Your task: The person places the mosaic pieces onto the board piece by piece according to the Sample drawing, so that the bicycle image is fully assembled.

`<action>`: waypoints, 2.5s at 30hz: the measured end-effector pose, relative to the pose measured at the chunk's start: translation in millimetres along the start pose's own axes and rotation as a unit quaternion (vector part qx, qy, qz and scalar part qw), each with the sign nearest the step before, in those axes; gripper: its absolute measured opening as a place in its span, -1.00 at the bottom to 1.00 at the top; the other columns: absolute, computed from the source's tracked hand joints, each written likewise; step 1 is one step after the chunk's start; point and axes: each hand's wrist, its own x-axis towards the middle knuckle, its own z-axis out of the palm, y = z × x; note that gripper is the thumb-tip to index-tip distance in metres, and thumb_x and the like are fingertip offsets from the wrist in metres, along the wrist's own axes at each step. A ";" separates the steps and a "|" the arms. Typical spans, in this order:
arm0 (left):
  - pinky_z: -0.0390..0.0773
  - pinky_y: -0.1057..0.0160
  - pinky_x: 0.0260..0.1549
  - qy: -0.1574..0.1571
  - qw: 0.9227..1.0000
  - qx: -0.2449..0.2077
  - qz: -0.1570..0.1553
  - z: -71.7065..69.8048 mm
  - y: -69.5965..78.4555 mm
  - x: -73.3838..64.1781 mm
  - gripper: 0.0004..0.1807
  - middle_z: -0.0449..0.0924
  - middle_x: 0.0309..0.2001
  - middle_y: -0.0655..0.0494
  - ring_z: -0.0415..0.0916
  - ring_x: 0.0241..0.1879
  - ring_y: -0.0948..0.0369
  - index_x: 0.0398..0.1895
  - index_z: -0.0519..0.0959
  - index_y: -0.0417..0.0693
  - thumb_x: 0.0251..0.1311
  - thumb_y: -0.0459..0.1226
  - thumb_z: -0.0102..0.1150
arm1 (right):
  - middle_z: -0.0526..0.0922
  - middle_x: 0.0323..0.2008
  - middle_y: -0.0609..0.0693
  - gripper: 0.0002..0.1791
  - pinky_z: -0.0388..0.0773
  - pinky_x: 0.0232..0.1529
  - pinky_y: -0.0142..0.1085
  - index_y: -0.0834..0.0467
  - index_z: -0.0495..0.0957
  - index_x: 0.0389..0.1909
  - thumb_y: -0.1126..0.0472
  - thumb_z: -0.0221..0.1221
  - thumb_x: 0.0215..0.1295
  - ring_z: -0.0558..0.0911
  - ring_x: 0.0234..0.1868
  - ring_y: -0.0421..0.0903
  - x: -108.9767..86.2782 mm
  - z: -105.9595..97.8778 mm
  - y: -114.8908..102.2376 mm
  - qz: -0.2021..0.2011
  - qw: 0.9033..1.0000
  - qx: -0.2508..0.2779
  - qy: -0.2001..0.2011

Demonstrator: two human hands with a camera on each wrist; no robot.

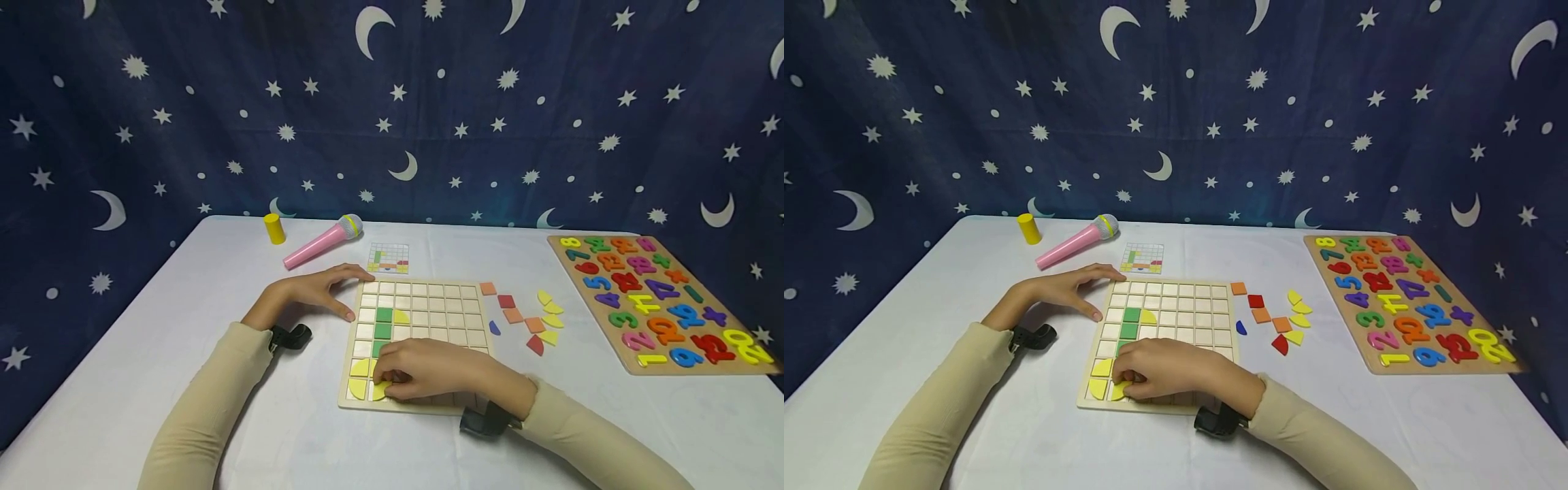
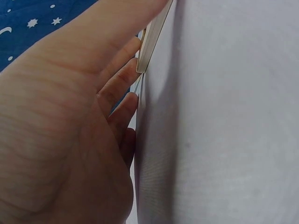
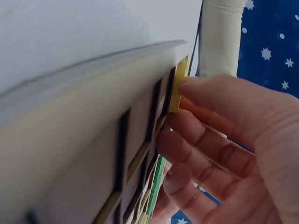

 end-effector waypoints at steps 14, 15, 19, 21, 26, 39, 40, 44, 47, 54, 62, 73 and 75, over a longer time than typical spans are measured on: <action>-0.13 -0.17 0.42 0.002 1.000 0.000 0.005 1.0 -0.5 -0.3 -0.11 0.10 0.46 0.02 -0.10 0.48 0.01 0.44 0.26 0.10 0.02 -0.09 0.48 | 0.50 -0.34 -0.18 -0.88 0.39 -0.28 -0.59 0.09 0.62 -0.15 0.21 0.24 0.33 0.43 -0.34 -0.35 3.4 -2.3 0.9 0.005 1.000 0.015 -0.018; -0.14 -0.17 0.42 0.002 1.000 0.000 0.005 1.2 -0.5 -0.5 -0.11 0.10 0.46 0.02 -0.10 0.48 0.01 0.44 0.26 0.10 0.02 -0.09 0.48 | 0.51 -0.32 -0.18 -0.86 0.40 -0.26 -0.59 0.10 0.63 -0.13 0.20 0.23 0.34 0.43 -0.33 -0.36 1.7 -3.5 2.5 0.004 0.999 0.023 -0.021; -0.14 -0.16 0.43 0.003 1.000 -0.002 0.005 1.8 -0.2 -0.6 -0.10 0.10 0.46 0.02 -0.10 0.48 0.01 0.44 0.26 0.10 0.01 -0.09 0.49 | 0.56 -0.26 -0.17 -0.83 0.44 -0.21 -0.58 0.11 0.64 -0.09 0.18 0.21 0.35 0.46 -0.30 -0.37 -6.2 -11.0 7.9 0.004 0.999 0.046 -0.027; -0.14 -0.17 0.43 0.004 1.000 -0.002 0.003 1.7 -0.2 -0.7 -0.10 0.09 0.46 0.01 -0.11 0.48 0.01 0.44 0.26 0.10 0.01 -0.09 0.49 | 0.56 -0.25 -0.17 -0.83 0.45 -0.21 -0.56 0.11 0.64 -0.10 0.17 0.21 0.35 0.46 -0.30 -0.36 -10.6 -15.7 9.5 0.008 0.999 0.049 -0.021; -0.13 -0.18 0.42 0.006 1.000 -0.001 0.002 1.1 -1.2 -0.9 -0.10 0.08 0.47 0.01 -0.11 0.48 0.00 0.44 0.26 0.10 0.01 -0.09 0.48 | 0.53 -0.31 -0.19 -0.85 0.49 -0.25 -0.48 0.11 0.65 -0.13 0.18 0.22 0.35 0.47 -0.30 -0.30 -23.9 -24.5 15.8 0.018 0.998 0.059 0.003; -0.15 -0.19 0.42 -0.010 1.000 -0.004 0.003 4.4 -0.2 4.4 -0.10 0.06 0.48 0.01 -0.13 0.47 -0.02 0.45 0.25 0.12 0.02 -0.09 0.48 | 0.55 -0.32 -0.24 -0.89 0.54 -0.23 -0.37 0.06 0.68 -0.21 0.17 0.26 0.30 0.49 -0.28 -0.24 -66.8 -28.6 60.0 0.122 0.987 0.082 0.068; -0.15 -0.19 0.42 -0.010 1.000 -0.004 0.002 4.5 -0.5 4.0 -0.10 0.06 0.48 0.01 -0.12 0.47 -0.02 0.45 0.25 0.12 0.02 -0.09 0.48 | 0.55 -0.33 -0.23 -0.89 0.53 -0.24 -0.36 0.06 0.68 -0.21 0.17 0.26 0.30 0.49 -0.28 -0.23 -69.0 -30.0 62.0 0.130 0.986 0.081 0.071; -0.12 -0.18 0.42 -0.004 1.000 -0.005 -0.006 4.3 -1.9 0.5 -0.09 0.06 0.48 0.00 -0.10 0.47 -0.01 0.45 0.25 0.12 0.00 -0.09 0.49 | 0.56 -0.31 -0.21 -0.87 0.55 -0.24 -0.36 0.09 0.67 -0.19 0.15 0.26 0.30 0.49 -0.26 -0.23 -75.1 -37.3 67.1 0.155 0.982 0.074 0.076; -0.09 -0.17 0.42 0.003 1.000 -0.004 -0.011 4.0 -2.7 -1.9 -0.08 0.05 0.48 0.00 -0.09 0.47 -0.01 0.45 0.25 0.13 -0.01 -0.08 0.49 | 0.59 -0.28 -0.19 -0.85 0.56 -0.22 -0.35 0.11 0.68 -0.18 0.16 0.25 0.31 0.51 -0.24 -0.23 -77.6 -43.7 70.9 0.160 0.981 0.069 0.079; -0.11 -0.18 0.42 0.005 1.000 -0.003 -0.002 2.7 -2.2 -2.0 -0.08 0.06 0.48 -0.01 -0.10 0.47 -0.02 0.44 0.26 0.10 -0.01 -0.09 0.50 | 0.66 -0.22 -0.12 -0.86 0.60 -0.19 -0.29 0.15 0.68 -0.16 0.23 0.26 0.30 0.56 -0.23 -0.17 -91.3 -51.3 93.7 0.169 0.975 0.086 0.120; -0.13 -0.18 0.42 0.005 1.000 -0.005 -0.001 1.3 0.3 -1.8 -0.09 0.06 0.48 -0.02 -0.13 0.47 -0.03 0.44 0.27 0.09 -0.01 -0.10 0.50 | 0.65 -0.16 -0.05 -0.90 0.58 -0.08 -0.22 0.15 0.68 -0.21 0.28 0.26 0.28 0.52 -0.14 -0.09 -106.8 -51.1 115.1 0.200 0.961 0.083 0.171; -0.11 -0.20 0.41 0.006 1.000 -0.002 0.003 0.4 0.9 -1.7 -0.10 0.07 0.47 -0.02 -0.11 0.47 -0.03 0.43 0.27 0.08 0.00 -0.10 0.49 | 0.49 0.17 0.23 -0.73 0.42 0.20 0.12 0.19 0.61 0.01 0.26 0.24 0.31 0.43 0.18 0.18 -116.2 -43.4 131.2 0.269 0.940 0.094 0.188; -0.11 -0.21 0.41 0.006 1.000 0.000 0.004 -0.4 0.8 -2.0 -0.10 0.07 0.47 -0.03 -0.11 0.47 -0.04 0.44 0.27 0.08 0.00 -0.10 0.49 | 0.49 0.17 0.23 -0.65 0.35 0.24 0.16 0.20 0.56 0.10 0.26 0.23 0.31 0.40 0.21 0.19 -116.6 -42.8 131.9 0.284 0.936 0.095 0.185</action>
